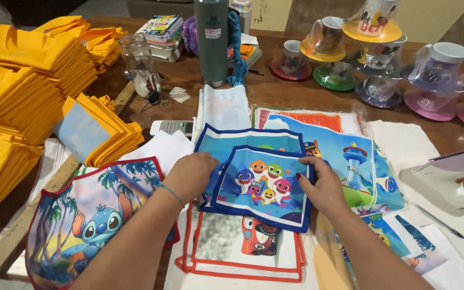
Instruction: The person organizes a stack of colorful, character-themed towels on a wooden table. They pick up and unfold towels featuring characters like Stitch and Lightning McQueen, then use a pen to write on a small white piece of paper placed on the table.
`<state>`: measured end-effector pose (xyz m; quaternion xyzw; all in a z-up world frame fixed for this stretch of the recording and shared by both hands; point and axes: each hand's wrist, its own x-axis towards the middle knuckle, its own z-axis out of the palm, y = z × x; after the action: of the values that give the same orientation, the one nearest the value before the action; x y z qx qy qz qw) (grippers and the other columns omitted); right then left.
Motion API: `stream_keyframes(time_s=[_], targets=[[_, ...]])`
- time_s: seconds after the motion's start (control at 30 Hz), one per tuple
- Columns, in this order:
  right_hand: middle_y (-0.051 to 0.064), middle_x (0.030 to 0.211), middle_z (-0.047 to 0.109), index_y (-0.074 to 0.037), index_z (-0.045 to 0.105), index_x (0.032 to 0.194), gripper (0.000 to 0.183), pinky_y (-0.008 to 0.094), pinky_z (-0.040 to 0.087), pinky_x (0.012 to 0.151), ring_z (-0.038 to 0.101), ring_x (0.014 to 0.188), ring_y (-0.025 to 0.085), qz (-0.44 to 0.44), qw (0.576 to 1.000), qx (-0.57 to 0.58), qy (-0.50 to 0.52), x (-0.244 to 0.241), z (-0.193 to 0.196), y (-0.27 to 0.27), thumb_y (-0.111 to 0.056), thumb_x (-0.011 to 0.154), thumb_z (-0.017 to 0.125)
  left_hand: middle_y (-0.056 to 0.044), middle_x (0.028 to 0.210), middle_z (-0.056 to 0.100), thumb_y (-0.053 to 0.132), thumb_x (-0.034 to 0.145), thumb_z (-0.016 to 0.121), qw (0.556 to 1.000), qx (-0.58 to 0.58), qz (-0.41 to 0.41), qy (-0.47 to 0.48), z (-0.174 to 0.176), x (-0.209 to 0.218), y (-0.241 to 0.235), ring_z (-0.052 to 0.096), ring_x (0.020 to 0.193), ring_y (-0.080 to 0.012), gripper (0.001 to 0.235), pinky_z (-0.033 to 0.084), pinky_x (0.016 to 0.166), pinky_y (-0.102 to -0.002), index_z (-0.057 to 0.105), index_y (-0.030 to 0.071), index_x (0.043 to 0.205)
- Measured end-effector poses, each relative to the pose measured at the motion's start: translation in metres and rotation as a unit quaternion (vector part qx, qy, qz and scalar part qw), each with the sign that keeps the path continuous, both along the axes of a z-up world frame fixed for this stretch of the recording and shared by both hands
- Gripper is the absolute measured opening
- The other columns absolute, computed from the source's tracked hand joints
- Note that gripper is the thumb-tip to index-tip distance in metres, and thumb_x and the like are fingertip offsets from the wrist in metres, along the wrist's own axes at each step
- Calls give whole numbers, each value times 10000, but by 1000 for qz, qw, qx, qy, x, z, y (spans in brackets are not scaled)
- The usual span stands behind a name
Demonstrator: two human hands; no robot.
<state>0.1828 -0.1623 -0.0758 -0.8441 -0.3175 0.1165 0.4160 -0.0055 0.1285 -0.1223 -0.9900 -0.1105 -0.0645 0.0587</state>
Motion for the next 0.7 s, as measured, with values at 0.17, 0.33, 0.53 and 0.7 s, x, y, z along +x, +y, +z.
stream_keyframes(time_s=[0.17,0.33,0.53,0.7], targets=[[161,1292,674,-162,632,1340,491,490,520,1073,599,1303,358,11,1000,-3,-1,4,-2,-1,-24,870,648,-164,1134,736,198,947,612,975,-204,52,68,33,-16,2,716,1084,-363,456,583,928,-458,601,95,1391],[171,1284,684,-137,645,1344,516,505,519,1056,617,1270,382,38,998,16,-39,2,-5,0,36,863,579,-182,941,778,309,951,647,938,-337,83,-13,24,-5,3,736,1018,-395,417,583,899,-475,656,88,1304],[140,1293,699,-197,632,1408,545,478,579,906,663,1144,360,61,985,96,-129,10,-28,4,53,944,491,-179,900,770,453,916,697,930,-344,116,-63,24,13,-23,743,990,-376,445,595,855,-453,711,77,1155],[155,1429,643,-69,521,1424,524,493,544,982,625,1264,374,182,907,214,-314,17,-38,7,99,928,544,-99,1028,765,391,877,755,927,-343,148,-37,19,22,-27,742,1044,-302,368,608,833,-410,712,146,1148]])
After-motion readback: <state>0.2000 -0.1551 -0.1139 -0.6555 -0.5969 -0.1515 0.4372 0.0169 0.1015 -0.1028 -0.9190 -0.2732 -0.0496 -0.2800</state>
